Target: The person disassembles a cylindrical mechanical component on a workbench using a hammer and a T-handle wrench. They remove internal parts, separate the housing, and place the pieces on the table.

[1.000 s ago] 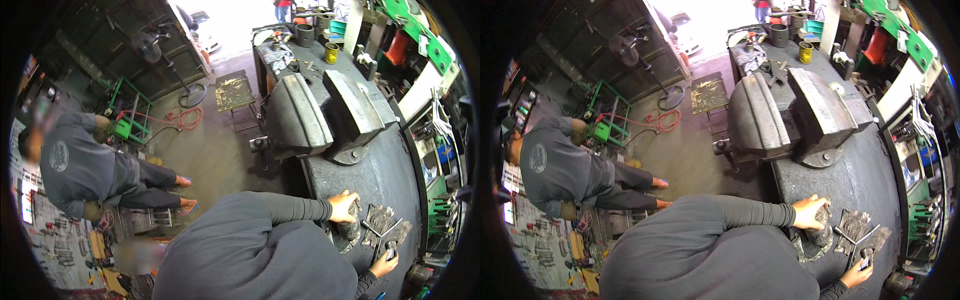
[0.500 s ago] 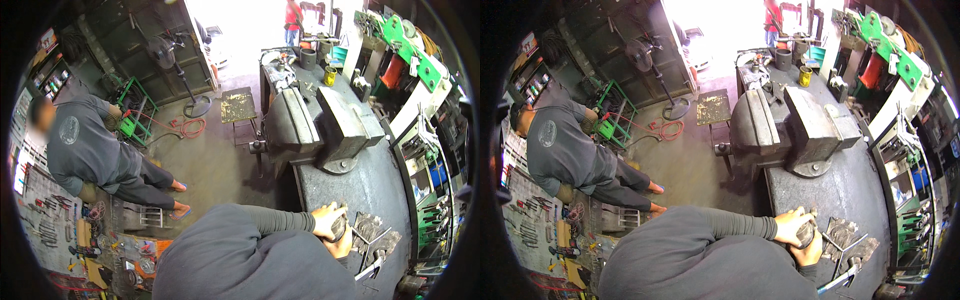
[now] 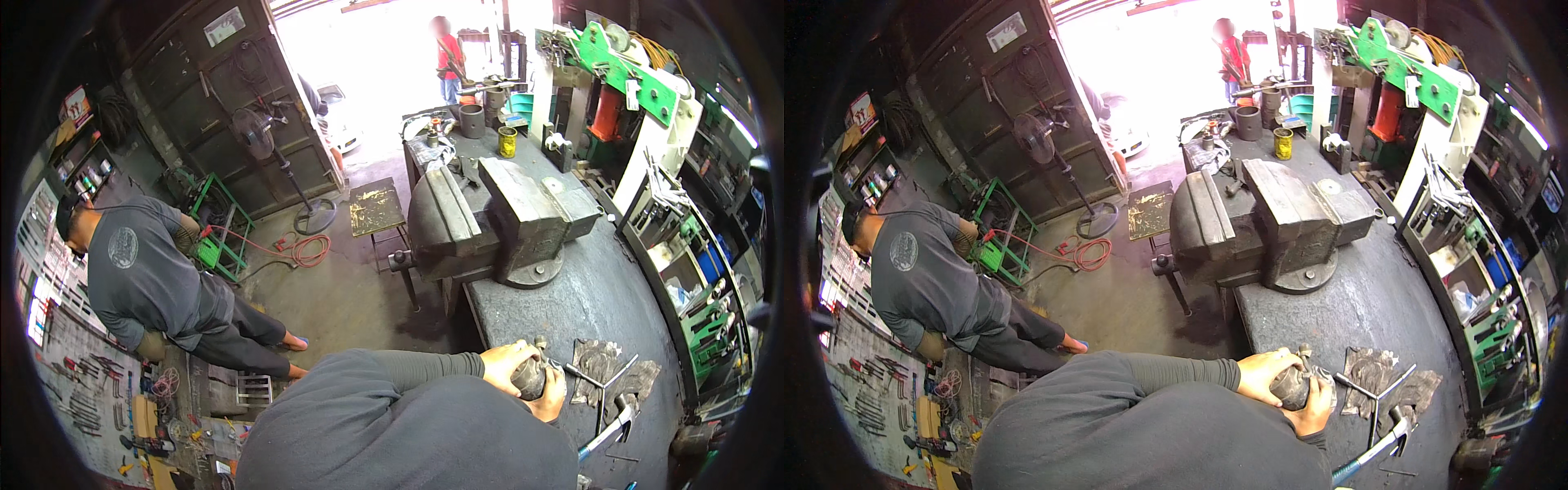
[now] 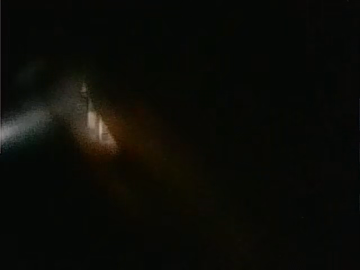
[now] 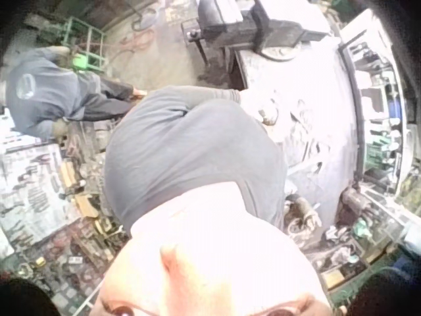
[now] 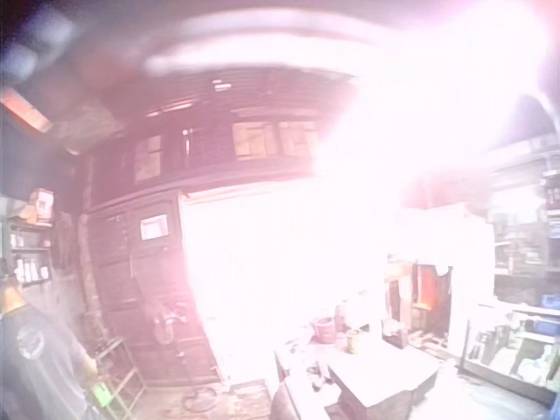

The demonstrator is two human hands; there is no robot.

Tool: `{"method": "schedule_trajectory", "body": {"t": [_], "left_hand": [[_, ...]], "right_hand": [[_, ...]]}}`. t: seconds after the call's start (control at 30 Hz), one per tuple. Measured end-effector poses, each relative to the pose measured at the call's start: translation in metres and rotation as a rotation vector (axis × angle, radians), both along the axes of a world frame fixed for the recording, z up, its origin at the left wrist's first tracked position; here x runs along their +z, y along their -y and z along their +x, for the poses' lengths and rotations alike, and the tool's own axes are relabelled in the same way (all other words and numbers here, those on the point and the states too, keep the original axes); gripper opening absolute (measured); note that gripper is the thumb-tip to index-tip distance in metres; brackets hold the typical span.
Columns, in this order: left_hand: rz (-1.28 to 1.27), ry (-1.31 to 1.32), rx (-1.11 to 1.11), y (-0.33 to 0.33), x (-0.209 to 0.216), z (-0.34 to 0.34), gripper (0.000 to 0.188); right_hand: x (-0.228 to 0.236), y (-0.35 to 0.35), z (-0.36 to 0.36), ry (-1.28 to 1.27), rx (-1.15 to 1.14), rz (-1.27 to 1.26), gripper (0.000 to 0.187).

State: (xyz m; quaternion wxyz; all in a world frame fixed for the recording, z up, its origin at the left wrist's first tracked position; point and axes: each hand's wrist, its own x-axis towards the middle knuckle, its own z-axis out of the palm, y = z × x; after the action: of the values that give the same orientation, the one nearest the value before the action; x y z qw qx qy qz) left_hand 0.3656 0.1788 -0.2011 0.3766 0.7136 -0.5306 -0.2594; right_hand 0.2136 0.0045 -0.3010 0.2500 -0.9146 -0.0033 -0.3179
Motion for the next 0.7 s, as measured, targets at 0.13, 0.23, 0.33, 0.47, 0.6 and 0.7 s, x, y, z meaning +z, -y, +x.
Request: {"method": "schedule_trajectory", "body": {"t": [0.13,0.23,0.33,0.47,0.6,0.7], "left_hand": [[0.03,0.025,0.008,0.0,0.009,-0.003,0.086],[0.091,0.044,0.031,-0.006,0.014,-0.008,0.084],[0.102,0.011,0.033,-0.012,0.011,-0.01,0.083],[0.077,0.053,0.05,-0.017,0.006,-0.013,0.08],[0.031,0.09,0.053,-0.018,-0.001,-0.014,0.077],[0.038,0.162,0.013,-0.018,0.014,-0.007,0.075]], "right_hand": [[0.008,-0.003,-0.006,-0.033,-0.044,-0.002,0.091],[-0.004,-0.005,-0.013,-0.095,-0.104,0.013,0.084],[-0.003,-0.008,-0.012,-0.083,-0.084,-0.067,0.081],[-0.004,-0.014,-0.014,-0.141,-0.105,0.054,0.079],[0.0,-0.015,-0.016,-0.083,-0.09,0.005,0.079],[-0.004,-0.01,-0.009,-0.052,-0.067,-0.071,0.086]]}}
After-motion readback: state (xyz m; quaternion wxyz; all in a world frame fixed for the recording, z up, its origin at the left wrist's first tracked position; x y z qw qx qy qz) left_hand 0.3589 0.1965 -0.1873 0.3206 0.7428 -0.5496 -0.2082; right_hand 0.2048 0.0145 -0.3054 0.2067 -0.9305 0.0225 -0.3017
